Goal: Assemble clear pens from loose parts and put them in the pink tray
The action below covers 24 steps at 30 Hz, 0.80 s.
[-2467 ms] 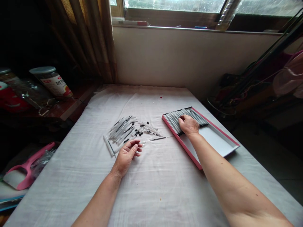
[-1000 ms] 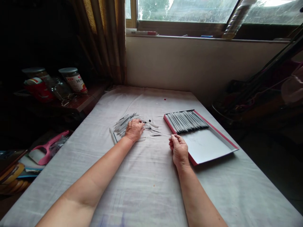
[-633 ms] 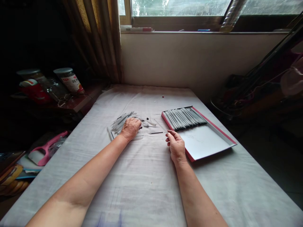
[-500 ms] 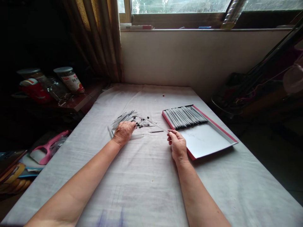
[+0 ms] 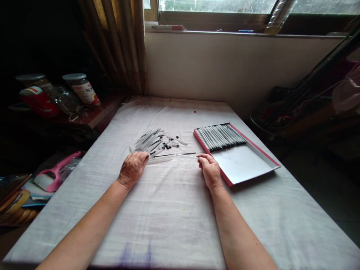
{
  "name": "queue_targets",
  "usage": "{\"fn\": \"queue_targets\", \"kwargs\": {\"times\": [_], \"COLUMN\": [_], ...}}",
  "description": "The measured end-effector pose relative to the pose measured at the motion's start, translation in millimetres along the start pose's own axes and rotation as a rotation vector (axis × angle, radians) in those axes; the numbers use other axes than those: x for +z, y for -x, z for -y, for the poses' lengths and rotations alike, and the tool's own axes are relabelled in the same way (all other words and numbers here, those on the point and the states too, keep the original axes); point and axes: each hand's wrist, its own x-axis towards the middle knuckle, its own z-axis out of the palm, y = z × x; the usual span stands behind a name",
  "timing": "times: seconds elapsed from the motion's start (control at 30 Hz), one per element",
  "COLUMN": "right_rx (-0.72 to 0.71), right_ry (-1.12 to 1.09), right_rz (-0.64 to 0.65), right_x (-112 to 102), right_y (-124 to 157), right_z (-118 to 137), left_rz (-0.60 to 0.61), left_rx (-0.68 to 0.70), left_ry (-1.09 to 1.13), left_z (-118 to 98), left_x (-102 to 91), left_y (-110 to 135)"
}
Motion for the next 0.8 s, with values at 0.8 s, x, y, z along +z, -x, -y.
{"fn": "queue_targets", "kwargs": {"times": [0.8], "right_rx": [-0.046], "right_ry": [0.054], "right_rz": [0.011], "right_x": [0.6], "right_y": [0.7], "right_z": [-0.9], "left_rz": [0.048], "left_rx": [-0.008], "left_ry": [0.004], "left_z": [1.2], "left_x": [1.7], "left_y": [2.0]}}
